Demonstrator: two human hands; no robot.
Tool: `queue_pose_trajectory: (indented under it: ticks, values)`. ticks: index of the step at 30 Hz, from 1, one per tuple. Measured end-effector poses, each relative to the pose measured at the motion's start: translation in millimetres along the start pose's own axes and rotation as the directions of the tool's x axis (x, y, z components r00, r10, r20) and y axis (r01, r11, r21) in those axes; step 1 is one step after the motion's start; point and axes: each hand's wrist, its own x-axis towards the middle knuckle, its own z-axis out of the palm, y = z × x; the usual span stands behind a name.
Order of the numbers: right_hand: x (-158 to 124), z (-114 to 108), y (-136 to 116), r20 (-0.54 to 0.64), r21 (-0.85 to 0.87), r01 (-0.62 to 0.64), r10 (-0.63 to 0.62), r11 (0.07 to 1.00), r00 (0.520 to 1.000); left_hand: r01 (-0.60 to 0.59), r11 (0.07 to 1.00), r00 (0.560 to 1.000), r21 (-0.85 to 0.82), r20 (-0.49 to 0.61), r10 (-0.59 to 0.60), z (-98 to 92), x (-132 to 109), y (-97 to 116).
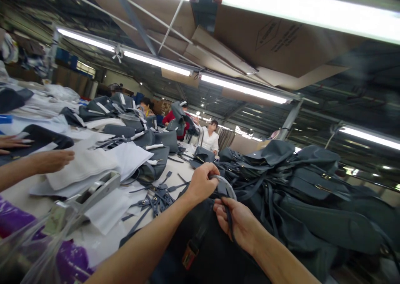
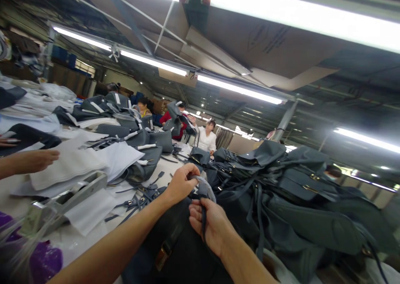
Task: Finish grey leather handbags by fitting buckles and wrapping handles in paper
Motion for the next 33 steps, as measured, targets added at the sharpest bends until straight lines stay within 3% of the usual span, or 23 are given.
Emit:
queue_pose_trajectory:
  ticks: [2,5,7,10,12,14,17,19,21,23,25,28,30,33]
  values:
    - [6,-2,0,0.025,0.044,0.065,-0.066,0.997,0.997,0.009,0.996,0.998,-0.084,0.067,-0.003,-1.2,-3,-1]
    - [15,-1,-2,0.072,0.073,0.135,-0.14,0.988,0.988,0.198,0.95,0.978,-0.241,0.11,-0.176,0.3,0,-8]
    - [19,2,-6,0.1,0.066,0.158,-0.164,0.985,0.981,0.305,0.917,0.951,-0.258,0.123,-0.282,5.7,9,-14]
    - [22,4,-12,0.136,0.036,0.17,-0.173,0.985,0.976,0.311,0.924,0.947,-0.222,0.156,-0.281,17.2,25,-20]
    - [19,0,-15,0.142,0.013,0.164,-0.165,0.986,0.976,0.254,0.94,0.966,-0.227,0.099,-0.237,22.0,32,-19]
    - [14,-7,-13,0.178,-0.031,0.17,-0.162,0.985,0.971,0.165,0.959,0.984,-0.229,-0.029,-0.177,20.9,30,-16]
    - [7,-17,-5,0.36,-0.179,0.228,-0.152,0.957,0.92,0.026,0.981,0.98,-0.194,-0.189,-0.063,9.3,14,-9]
    - [7,-20,0,0.411,-0.239,0.267,-0.151,0.934,0.899,-0.125,0.981,0.981,-0.147,-0.166,0.1,0.4,-2,-5]
    - [11,-18,1,0.363,-0.24,0.276,-0.177,0.931,0.915,-0.269,0.956,0.963,-0.117,-0.065,0.263,-5.6,-19,-2]
    - [16,-15,1,0.327,-0.247,0.294,-0.206,0.924,0.922,-0.306,0.945,0.95,-0.112,0.018,0.31,-9.0,-34,-1]
    - [19,-15,2,0.342,-0.266,0.329,-0.23,0.906,0.911,-0.235,0.963,0.97,-0.135,0.029,0.241,-12.0,-43,0]
    - [17,-21,7,0.389,-0.265,0.383,-0.265,0.885,0.882,0.002,0.951,0.998,-0.31,0.065,0.019,-18.2,-48,1]
    - [16,-25,13,0.378,-0.264,0.425,-0.312,0.866,0.872,0.177,0.865,0.983,-0.47,0.121,-0.136,-22.4,-48,1]
    - [17,-28,21,0.307,-0.259,0.493,-0.413,0.83,0.857,0.363,0.673,0.928,-0.645,0.185,-0.323,-25.7,-49,-3]
